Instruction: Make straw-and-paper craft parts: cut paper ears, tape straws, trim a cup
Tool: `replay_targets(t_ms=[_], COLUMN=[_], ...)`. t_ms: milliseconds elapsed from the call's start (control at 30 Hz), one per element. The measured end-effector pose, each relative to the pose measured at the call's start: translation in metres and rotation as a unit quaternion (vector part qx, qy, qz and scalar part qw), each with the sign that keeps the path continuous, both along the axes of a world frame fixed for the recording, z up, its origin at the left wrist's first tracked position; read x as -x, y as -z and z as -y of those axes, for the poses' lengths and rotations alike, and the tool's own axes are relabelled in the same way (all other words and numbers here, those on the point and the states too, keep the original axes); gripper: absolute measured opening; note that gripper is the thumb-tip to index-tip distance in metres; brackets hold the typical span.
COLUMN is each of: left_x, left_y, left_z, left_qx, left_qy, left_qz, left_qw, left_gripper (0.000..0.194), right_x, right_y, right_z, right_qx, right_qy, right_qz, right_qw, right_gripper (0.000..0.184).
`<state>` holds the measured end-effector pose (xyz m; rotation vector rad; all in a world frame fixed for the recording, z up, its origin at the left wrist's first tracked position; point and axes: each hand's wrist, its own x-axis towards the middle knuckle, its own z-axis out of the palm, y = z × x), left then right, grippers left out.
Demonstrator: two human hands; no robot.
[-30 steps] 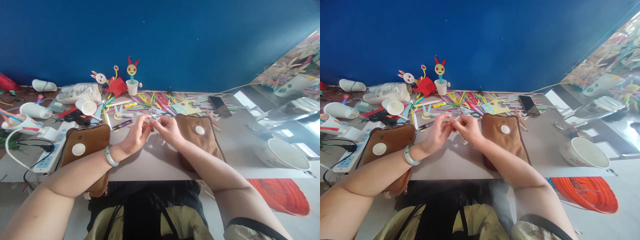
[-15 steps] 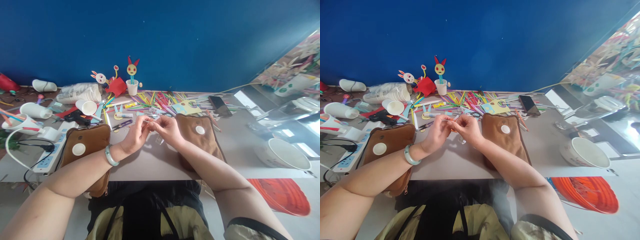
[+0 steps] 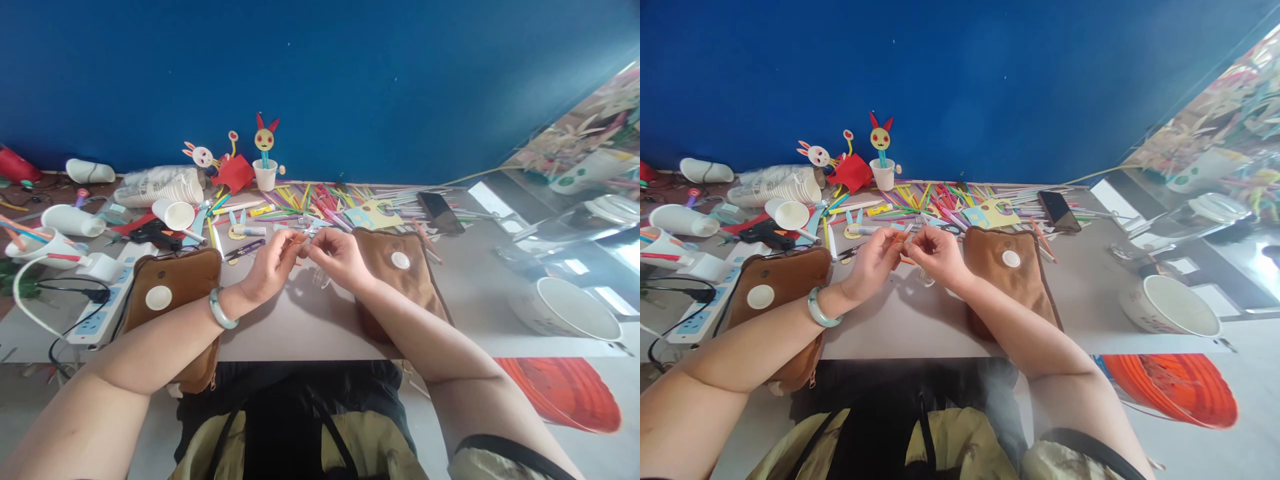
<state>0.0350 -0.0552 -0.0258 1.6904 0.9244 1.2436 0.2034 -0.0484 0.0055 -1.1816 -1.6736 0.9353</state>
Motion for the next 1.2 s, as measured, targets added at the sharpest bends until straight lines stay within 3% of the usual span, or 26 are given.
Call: replay_targets(t_ms=[267, 467, 833, 1200], left_x=[-0.005, -0.006, -0.008, -0.009], left_y=[0.0, 0.005, 0.008, 0.005], left_z=[-0.006, -0.01, -0.012, -0.007], left_qx=[0.102, 0.166, 0.193, 0.201], left_qy=[0.038, 0.073, 0.078, 0.08], left_qz=[0.1, 0.145, 0.187, 0.195], left_qw=[0.989, 0.973, 0.96, 0.957], left_gripper=[0.033, 0.033, 0.034, 0.035], right_x=[-0.003, -0.005, -0.005, -0.008], right_y=[-0.002, 0.001, 0.004, 0.001], right_z=[-0.005, -0.009, -0.006, -0.006], right_qx=[0.005, -0.013, -0.118, -0.126], right_qy=[-0.024, 0.0, 0.013, 0.004], right_qz=[0.005, 0.025, 0.058, 0.061], right_qw=[1.0, 1.0, 0.991, 0.99], right_gripper=[0.028, 0.029, 0.018, 0.017])
